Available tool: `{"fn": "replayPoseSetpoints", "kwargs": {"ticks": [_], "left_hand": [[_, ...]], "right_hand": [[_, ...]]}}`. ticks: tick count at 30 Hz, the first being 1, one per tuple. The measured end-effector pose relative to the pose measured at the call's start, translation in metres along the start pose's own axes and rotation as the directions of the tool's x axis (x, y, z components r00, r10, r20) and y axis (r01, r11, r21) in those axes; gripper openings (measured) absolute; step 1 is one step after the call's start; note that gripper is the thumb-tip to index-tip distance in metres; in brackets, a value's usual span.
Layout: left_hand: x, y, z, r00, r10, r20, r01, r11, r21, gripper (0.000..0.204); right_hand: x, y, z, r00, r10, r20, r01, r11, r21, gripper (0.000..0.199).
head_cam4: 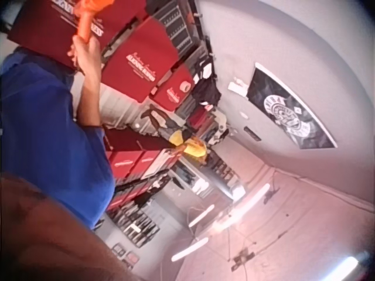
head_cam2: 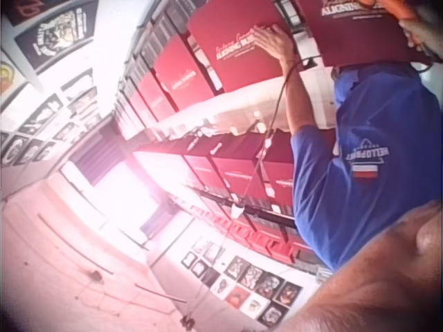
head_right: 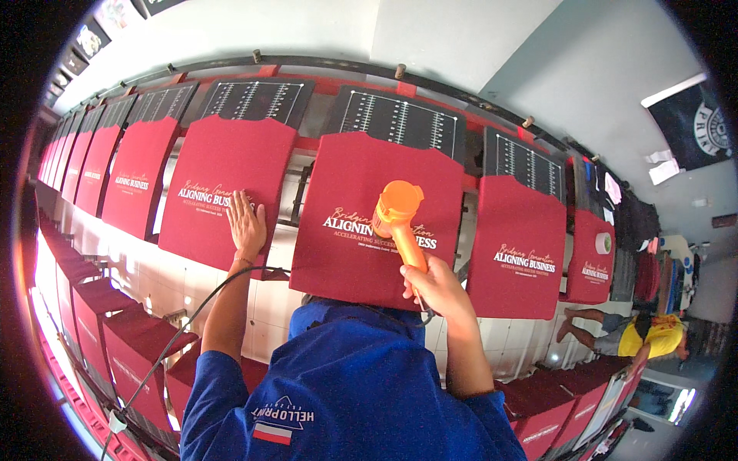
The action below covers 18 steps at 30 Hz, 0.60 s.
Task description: The person dries a red t-shirt on a screen printing pallet using a heat gun, moving the gun back and forth across the printed design while smoothing the fabric by hand.
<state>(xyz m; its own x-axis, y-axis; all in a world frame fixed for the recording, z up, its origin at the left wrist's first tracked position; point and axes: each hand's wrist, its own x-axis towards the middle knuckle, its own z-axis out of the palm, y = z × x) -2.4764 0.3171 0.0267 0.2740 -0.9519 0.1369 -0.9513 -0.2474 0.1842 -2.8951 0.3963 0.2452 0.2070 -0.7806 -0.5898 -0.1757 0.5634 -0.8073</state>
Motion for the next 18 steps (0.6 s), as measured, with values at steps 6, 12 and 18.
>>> {"fn": "replayPoseSetpoints", "kwargs": {"ticks": [6, 12, 18], "left_hand": [[-0.019, 0.015, -0.003, 0.980, 0.198, 0.015, -0.197, 0.980, -0.037, 0.070], [-0.022, -0.011, -0.008, 0.985, 0.167, 0.036, -0.165, 0.985, -0.045, 0.070], [-0.013, -0.041, -0.007, 0.989, -0.149, -0.015, 0.149, 0.988, 0.025, 0.069]], "right_hand": [[0.003, -0.008, 0.002, 1.000, 0.023, 0.016, -0.023, 0.999, -0.037, 0.022], [0.007, -0.014, 0.004, 0.999, 0.023, 0.037, -0.021, 0.998, -0.056, 0.021], [0.014, -0.016, 0.006, 0.996, 0.066, 0.053, -0.063, 0.997, -0.047, 0.021]]}}
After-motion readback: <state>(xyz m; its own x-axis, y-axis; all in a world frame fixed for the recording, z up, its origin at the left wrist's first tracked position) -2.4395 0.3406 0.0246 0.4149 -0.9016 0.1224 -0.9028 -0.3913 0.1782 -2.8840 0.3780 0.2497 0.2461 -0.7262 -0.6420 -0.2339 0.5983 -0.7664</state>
